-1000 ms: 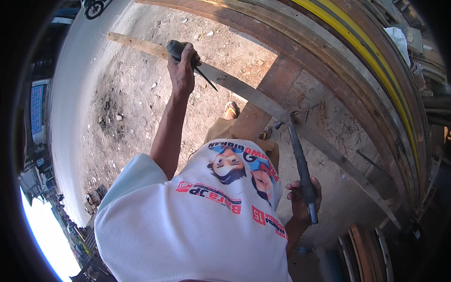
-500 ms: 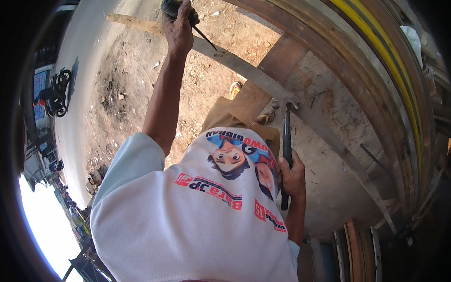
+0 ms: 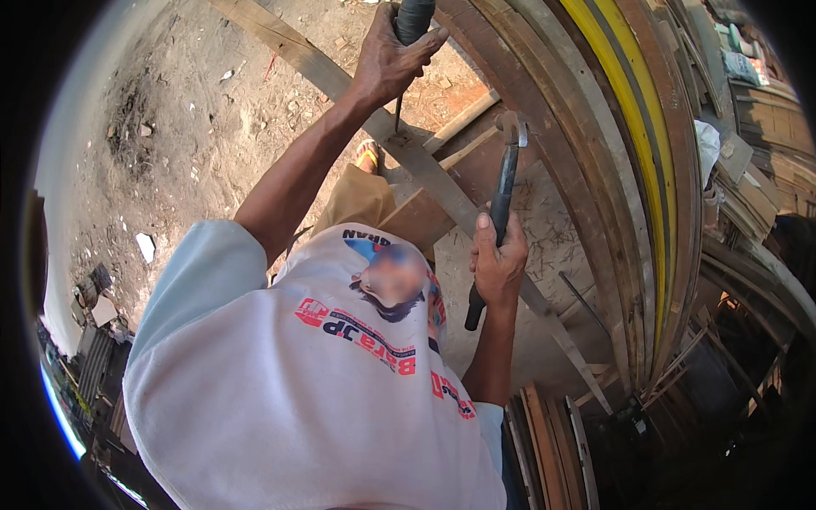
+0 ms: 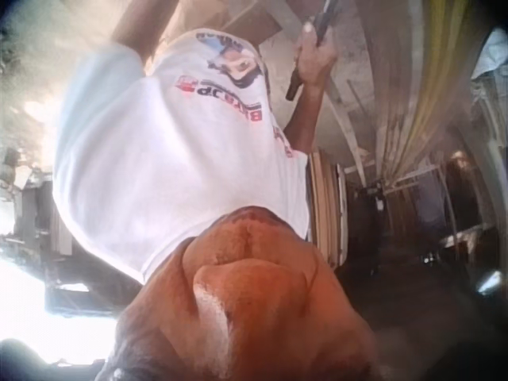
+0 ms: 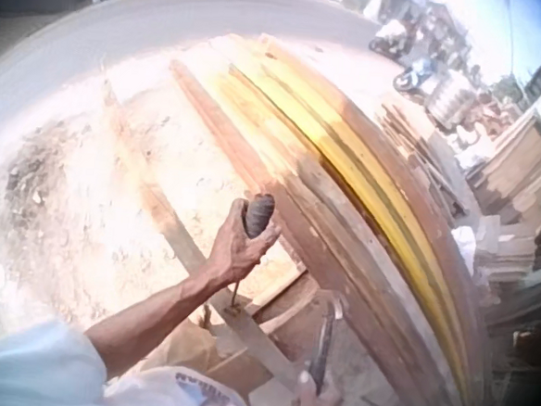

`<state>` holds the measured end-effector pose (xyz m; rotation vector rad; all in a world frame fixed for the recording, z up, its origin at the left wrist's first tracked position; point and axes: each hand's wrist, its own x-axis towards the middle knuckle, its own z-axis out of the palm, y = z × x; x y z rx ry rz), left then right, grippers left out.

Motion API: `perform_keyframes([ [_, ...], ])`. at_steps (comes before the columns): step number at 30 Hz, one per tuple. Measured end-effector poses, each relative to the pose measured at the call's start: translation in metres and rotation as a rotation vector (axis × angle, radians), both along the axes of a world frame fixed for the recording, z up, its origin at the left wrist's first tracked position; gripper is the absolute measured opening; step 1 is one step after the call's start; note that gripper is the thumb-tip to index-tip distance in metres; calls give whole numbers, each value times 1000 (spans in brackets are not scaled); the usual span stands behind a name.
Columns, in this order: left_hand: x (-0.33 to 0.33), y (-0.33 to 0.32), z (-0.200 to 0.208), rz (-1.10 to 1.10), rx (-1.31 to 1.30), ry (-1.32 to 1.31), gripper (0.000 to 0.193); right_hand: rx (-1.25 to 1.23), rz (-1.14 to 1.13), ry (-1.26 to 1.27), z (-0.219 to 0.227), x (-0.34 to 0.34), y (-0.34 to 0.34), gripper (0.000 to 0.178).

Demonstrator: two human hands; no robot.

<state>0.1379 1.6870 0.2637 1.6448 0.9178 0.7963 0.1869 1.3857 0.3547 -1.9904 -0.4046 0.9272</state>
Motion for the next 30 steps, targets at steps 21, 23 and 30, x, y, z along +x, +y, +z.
perform_keyframes([
  [21, 12, 8, -43, -73, -236, -40, 59, -458, 1050, -906, 65, 151, 246, 35],
  [23, 7, 9, -47, -78, -277, 14, 61, -648, 1071, -797, 57, 141, 249, 40],
  [30, 1, 18, -51, -17, -235, 30, 58, -253, 534, -1086, 79, 181, 300, 47],
])
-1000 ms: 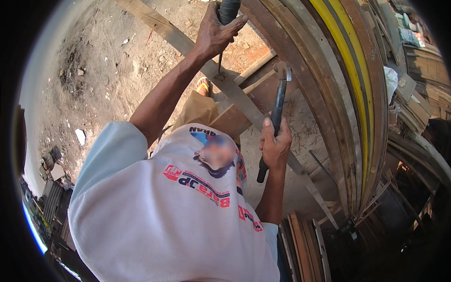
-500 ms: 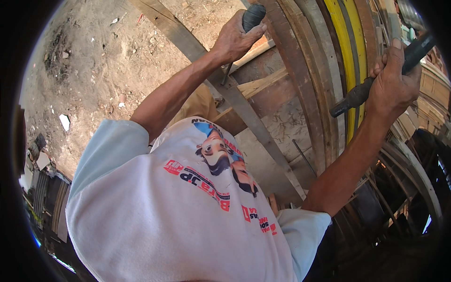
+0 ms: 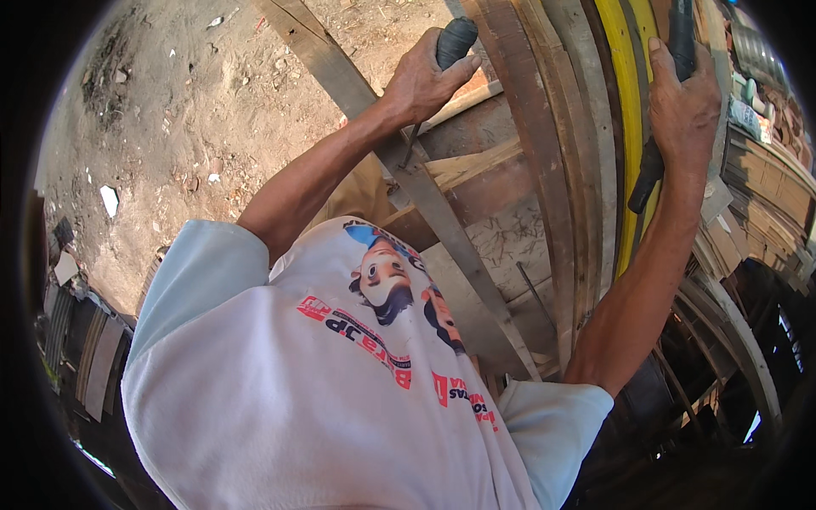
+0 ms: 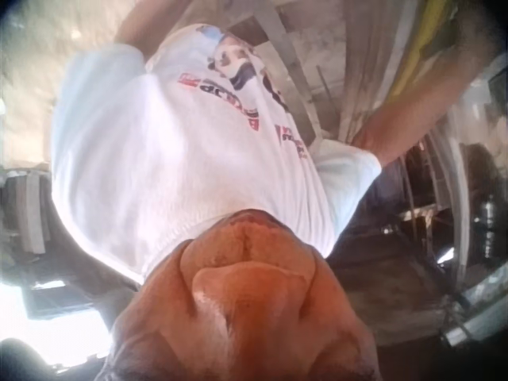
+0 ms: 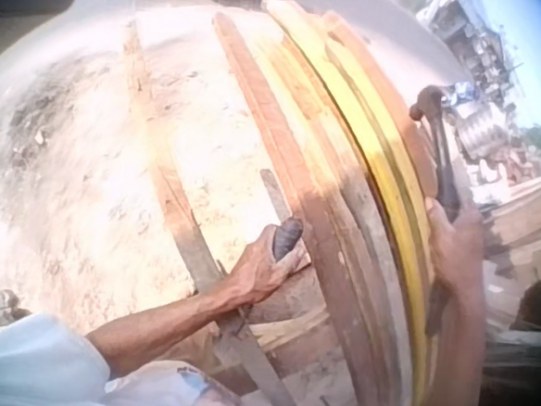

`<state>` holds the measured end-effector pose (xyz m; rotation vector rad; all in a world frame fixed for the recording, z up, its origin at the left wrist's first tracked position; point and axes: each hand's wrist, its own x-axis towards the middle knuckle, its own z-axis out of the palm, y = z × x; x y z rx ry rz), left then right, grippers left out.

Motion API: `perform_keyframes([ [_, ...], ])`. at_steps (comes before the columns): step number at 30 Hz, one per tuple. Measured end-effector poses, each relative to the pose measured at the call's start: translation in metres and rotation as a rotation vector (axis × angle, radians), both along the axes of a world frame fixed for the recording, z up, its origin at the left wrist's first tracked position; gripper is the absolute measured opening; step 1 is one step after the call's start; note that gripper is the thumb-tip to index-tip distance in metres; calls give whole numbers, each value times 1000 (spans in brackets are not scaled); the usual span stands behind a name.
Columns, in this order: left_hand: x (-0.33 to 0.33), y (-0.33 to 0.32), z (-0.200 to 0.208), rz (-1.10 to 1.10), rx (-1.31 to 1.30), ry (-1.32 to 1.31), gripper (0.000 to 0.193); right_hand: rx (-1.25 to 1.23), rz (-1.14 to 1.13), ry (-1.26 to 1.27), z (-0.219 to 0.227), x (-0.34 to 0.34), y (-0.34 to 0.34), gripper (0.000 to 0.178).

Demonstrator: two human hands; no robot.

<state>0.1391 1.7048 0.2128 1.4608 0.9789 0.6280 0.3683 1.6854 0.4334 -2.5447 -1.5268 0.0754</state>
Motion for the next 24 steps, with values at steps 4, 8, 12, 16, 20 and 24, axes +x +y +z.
perform_keyframes([
  [4, 2, -5, 2, -1, -2, -15, 56, -215, 223, -84, -22, -3, -21, 39],
  [8, -1, -6, 0, -2, -16, 46, 62, -705, 470, -108, -25, -25, -31, 37],
  [12, -3, -9, -10, -11, -17, 61, 65, -285, 336, -92, -16, 12, -13, 40],
  [16, 1, -7, -5, -26, -1, 55, 66, -63, 74, -107, -21, 26, -7, 45],
  [20, -3, -11, -9, 0, 35, 97, 65, -725, 453, -45, -36, -29, -27, 40],
  [24, 2, -11, -26, -33, -26, 49, 63, -594, 232, 217, -62, -40, -61, 36],
])
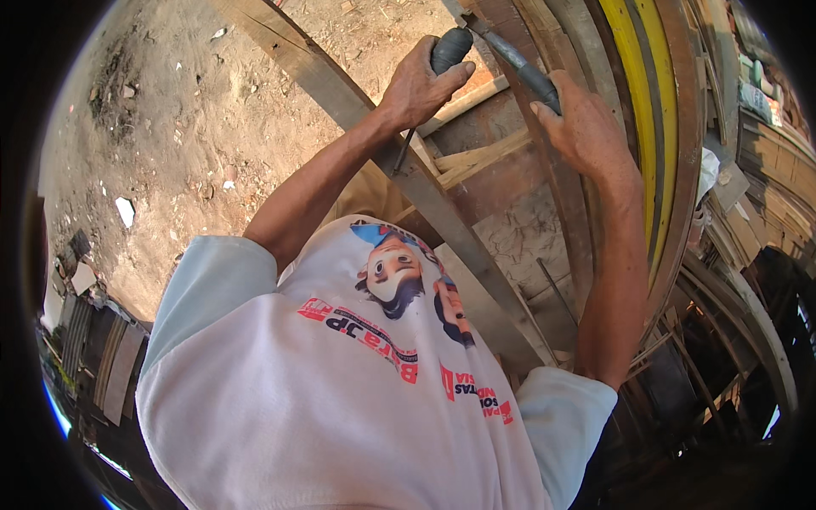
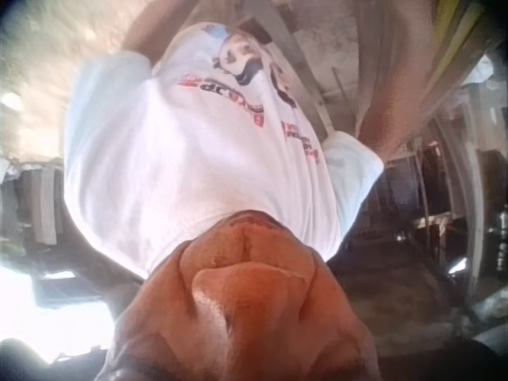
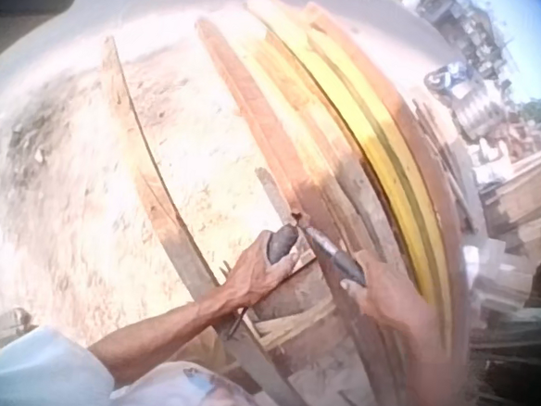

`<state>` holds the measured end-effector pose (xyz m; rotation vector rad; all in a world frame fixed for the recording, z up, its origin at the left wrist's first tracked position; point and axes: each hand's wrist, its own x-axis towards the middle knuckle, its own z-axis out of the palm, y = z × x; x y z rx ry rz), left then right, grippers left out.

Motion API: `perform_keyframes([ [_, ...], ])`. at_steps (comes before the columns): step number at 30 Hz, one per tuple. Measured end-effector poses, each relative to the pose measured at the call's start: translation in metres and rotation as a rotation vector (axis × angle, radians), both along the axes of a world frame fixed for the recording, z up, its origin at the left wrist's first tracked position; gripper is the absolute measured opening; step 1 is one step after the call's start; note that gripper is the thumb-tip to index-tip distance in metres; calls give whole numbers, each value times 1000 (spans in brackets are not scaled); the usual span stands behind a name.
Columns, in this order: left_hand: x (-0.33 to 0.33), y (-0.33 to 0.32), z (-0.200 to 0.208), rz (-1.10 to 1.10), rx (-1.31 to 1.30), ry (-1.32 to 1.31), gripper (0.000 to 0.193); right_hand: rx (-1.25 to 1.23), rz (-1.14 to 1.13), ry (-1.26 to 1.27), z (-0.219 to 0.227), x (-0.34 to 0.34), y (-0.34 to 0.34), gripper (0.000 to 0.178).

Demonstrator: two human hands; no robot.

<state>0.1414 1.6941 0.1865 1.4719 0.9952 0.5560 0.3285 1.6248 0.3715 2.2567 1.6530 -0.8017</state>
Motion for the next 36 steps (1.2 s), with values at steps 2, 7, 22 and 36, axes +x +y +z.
perform_keyframes([
  [2, -4, -3, 14, -43, -221, -126, 59, 180, -270, 104, -22, -4, -46, 35],
  [7, -2, -3, 10, -29, -712, -466, 37, 371, -667, 214, -59, -68, -169, 43],
  [22, 1, -45, 66, 118, 333, -43, 53, 359, -887, 189, -102, -151, -275, 67],
  [36, -35, -47, 89, 288, 187, -234, 40, 753, -1028, 1019, -63, -123, -295, 44],
])
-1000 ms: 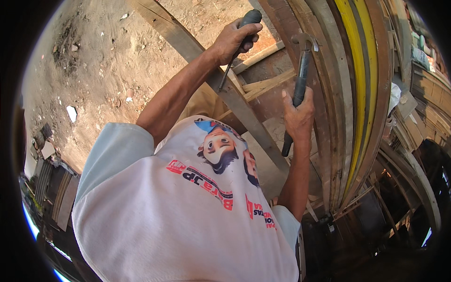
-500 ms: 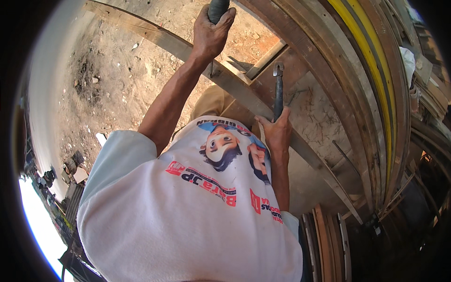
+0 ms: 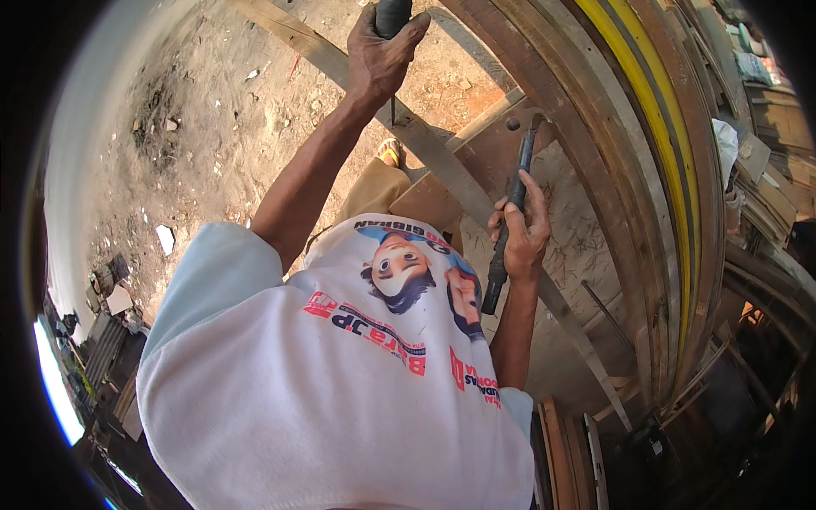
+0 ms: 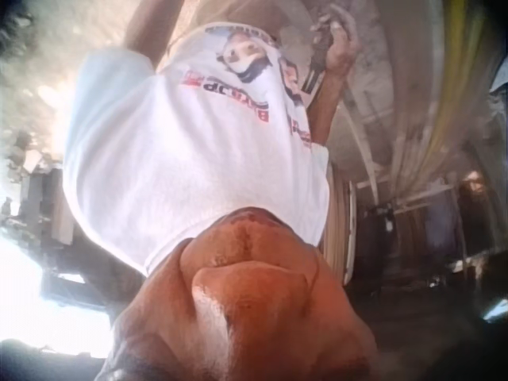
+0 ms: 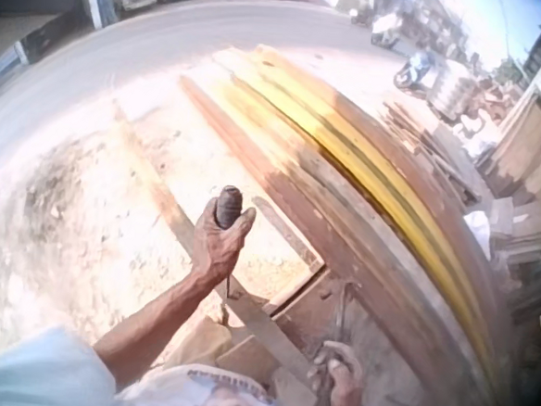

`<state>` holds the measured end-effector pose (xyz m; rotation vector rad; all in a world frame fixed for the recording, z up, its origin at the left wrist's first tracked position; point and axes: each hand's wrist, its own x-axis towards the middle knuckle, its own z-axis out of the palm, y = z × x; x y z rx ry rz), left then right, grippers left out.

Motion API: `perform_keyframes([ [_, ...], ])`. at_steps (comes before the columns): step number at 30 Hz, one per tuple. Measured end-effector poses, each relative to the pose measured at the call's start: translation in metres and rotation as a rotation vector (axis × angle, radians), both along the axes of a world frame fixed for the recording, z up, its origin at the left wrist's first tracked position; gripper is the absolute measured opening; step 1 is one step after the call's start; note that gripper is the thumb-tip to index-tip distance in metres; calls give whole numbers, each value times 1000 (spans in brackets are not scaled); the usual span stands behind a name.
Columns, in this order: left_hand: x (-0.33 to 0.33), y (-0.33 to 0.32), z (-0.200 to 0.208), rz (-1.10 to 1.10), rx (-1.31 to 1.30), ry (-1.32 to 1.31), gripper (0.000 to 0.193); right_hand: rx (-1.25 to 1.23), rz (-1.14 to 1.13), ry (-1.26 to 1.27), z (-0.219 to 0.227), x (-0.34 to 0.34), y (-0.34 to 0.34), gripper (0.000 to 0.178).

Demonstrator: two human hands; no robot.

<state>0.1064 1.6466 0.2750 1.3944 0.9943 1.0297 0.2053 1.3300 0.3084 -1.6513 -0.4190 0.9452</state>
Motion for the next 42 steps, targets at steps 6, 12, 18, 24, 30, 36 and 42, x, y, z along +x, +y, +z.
perform_keyframes([
  [6, 1, 37, -5, 106, -188, -96, 37, 448, 81, -16, 49, 15, 1, 53],
  [12, 13, 32, 76, -332, 384, 29, 44, -63, 176, -549, 93, 0, -11, 38],
  [18, -40, 58, 70, -681, 476, 523, 36, 291, -186, -991, 98, -33, 18, 20],
  [24, -102, 84, -25, -884, 741, 812, 34, 484, -439, -370, 99, -72, 95, 31],
  [30, -123, 95, -63, -903, 836, 622, 40, 281, 47, -368, 73, -80, 207, 37],
  [36, -118, 94, -67, -935, 680, 513, 42, 14, 259, -410, 35, -80, 287, 41],
  [42, -119, 89, -79, -894, 668, 549, 62, 3, 287, -931, 8, -102, 331, 40],
])
